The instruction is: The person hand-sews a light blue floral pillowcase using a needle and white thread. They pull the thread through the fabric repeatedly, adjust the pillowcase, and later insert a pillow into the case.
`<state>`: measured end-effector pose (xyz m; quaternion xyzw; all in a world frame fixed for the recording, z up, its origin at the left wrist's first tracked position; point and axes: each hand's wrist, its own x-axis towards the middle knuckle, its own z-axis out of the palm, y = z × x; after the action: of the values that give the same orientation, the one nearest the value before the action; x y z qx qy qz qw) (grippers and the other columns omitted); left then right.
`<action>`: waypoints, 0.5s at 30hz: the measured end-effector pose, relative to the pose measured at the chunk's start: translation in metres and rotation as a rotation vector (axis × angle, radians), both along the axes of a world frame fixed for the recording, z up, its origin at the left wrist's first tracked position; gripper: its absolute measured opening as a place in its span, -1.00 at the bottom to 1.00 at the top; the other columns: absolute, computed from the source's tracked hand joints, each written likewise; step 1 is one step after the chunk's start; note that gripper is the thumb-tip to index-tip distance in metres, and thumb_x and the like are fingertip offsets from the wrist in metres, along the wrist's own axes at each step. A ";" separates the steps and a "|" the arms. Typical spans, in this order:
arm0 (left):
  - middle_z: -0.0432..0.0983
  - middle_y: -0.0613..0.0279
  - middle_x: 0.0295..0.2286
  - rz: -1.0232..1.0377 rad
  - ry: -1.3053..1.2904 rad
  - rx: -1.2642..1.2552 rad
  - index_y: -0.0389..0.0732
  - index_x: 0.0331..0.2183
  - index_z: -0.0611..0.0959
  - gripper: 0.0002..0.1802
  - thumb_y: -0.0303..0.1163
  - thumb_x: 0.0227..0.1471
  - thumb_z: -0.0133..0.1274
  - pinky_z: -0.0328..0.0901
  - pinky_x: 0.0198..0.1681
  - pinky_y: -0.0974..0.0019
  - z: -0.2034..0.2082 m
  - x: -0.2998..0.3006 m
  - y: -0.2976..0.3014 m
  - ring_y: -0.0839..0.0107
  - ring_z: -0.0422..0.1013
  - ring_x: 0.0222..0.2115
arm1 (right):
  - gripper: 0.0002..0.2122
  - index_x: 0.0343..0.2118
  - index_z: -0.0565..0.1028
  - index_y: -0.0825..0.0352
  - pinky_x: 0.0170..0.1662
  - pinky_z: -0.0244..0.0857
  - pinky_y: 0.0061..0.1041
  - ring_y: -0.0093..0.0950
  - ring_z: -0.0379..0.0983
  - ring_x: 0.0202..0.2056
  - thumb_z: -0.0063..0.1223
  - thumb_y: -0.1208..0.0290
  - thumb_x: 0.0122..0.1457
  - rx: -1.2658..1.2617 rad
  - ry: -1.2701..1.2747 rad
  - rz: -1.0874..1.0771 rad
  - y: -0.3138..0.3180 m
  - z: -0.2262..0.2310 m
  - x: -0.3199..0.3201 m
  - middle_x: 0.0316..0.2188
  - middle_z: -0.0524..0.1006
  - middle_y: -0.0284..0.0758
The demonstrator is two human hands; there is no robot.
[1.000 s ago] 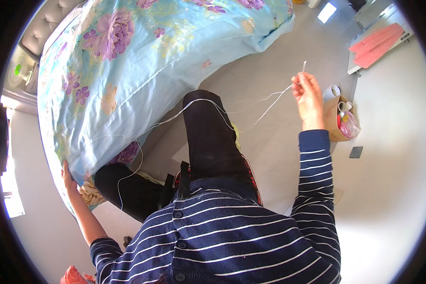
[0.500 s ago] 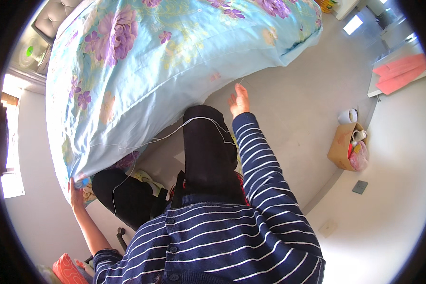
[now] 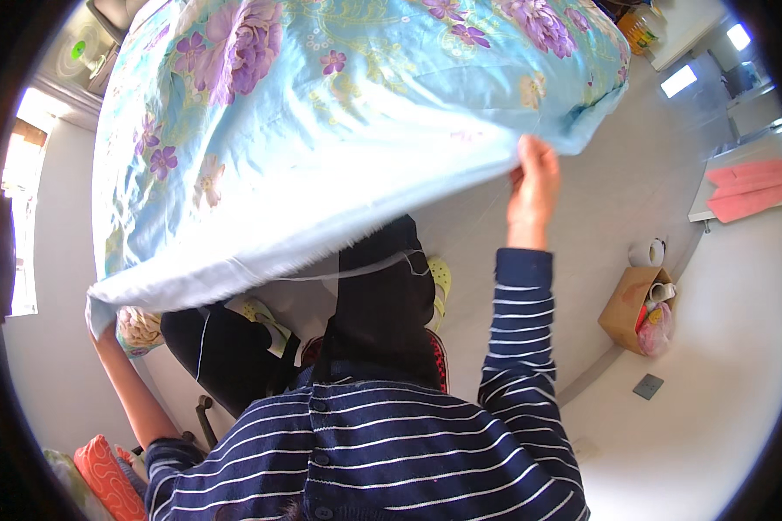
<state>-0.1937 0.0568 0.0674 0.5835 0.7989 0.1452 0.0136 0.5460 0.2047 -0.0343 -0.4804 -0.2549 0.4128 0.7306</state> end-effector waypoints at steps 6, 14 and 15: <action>0.33 -0.03 -0.06 0.419 -0.515 0.381 -0.31 -0.03 0.35 -0.60 -0.37 0.09 -0.14 0.23 0.00 0.17 0.000 -0.067 0.115 0.17 0.32 -0.06 | -0.79 -0.29 0.43 0.26 -0.31 0.34 -0.60 -0.46 0.44 -0.36 0.17 0.36 0.03 0.173 -0.070 0.448 0.124 0.124 -0.016 -0.33 0.47 -0.36; 0.34 0.00 -0.05 0.182 -0.030 0.486 -0.21 0.00 0.34 -0.53 -0.27 0.06 -0.02 0.21 0.00 0.17 -0.048 0.110 0.127 0.13 0.30 -0.04 | -0.81 -0.27 0.42 0.35 -0.29 0.32 -0.57 -0.55 0.41 -0.37 0.10 0.39 0.09 0.056 -0.076 0.076 0.104 0.048 -0.011 -0.41 0.48 -0.37; 0.34 -0.01 -0.05 -0.119 0.260 0.589 -0.19 0.00 0.34 -0.55 -0.37 0.05 0.01 0.19 0.02 0.14 -0.049 0.123 0.107 0.10 0.27 -0.02 | -0.81 -0.27 0.42 0.35 -0.33 0.31 -0.62 -0.58 0.41 -0.42 0.08 0.39 0.10 0.075 -0.034 0.028 0.081 0.039 -0.014 -0.43 0.48 -0.37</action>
<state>-0.0702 0.1641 0.0180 0.6215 0.6822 0.2935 -0.2496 0.5325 0.2858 0.0047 -0.4559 -0.2895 0.4049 0.7378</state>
